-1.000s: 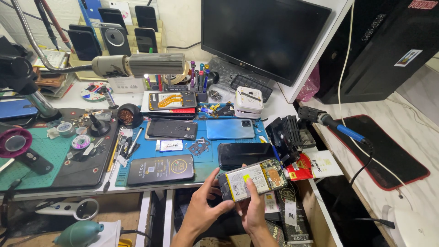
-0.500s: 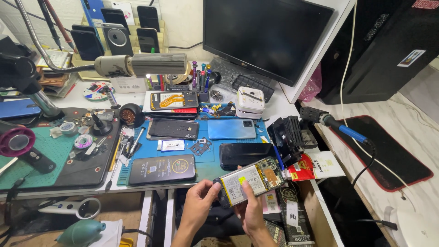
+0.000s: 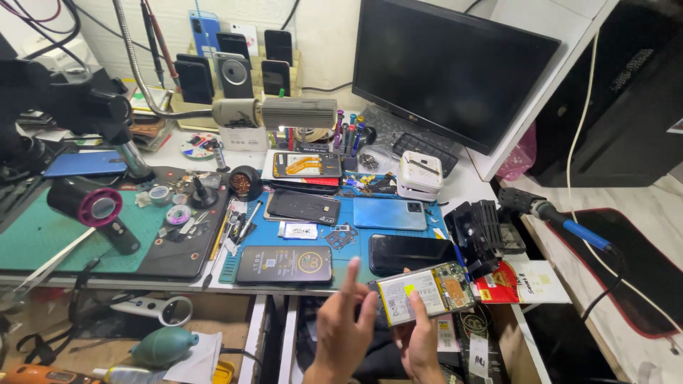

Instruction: Inspecting and repairing internal components of a mobile phone at a repair bench.

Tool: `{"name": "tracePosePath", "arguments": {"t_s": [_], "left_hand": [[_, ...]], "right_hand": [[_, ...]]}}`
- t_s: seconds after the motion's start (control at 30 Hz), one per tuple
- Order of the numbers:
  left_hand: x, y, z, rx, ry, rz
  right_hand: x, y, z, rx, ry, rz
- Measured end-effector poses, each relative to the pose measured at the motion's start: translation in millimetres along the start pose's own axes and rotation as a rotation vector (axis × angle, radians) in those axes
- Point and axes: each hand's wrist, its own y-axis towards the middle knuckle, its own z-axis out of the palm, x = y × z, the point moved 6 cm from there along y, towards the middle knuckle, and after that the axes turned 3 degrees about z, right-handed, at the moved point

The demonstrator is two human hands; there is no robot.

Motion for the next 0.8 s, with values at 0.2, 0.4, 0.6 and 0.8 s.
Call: {"name": "tracePosePath", "arguments": {"t_s": [0.2,0.4,0.6,0.8], "left_hand": [[-160.4,43.9,-18.0,0.327,-0.414,0.334],[-95.8,7.5,18.8,0.222,-0.654,0.427],[31.6,-29.0,4.9,0.152,-0.126,-0.6],[72.2,-58.8,40.5,0.477,-0.36,-0.885]], "right_hand": [[-6.3,-12.4,-5.3,-0.02,-0.036,0.016],[15.8,-14.2,4.3,-0.05,-0.016,-0.037],[7.6,-12.3,9.3,-0.094,0.037,-0.005],[-0.9,-1.9,3.7,-0.09,0.1,0.006]]}}
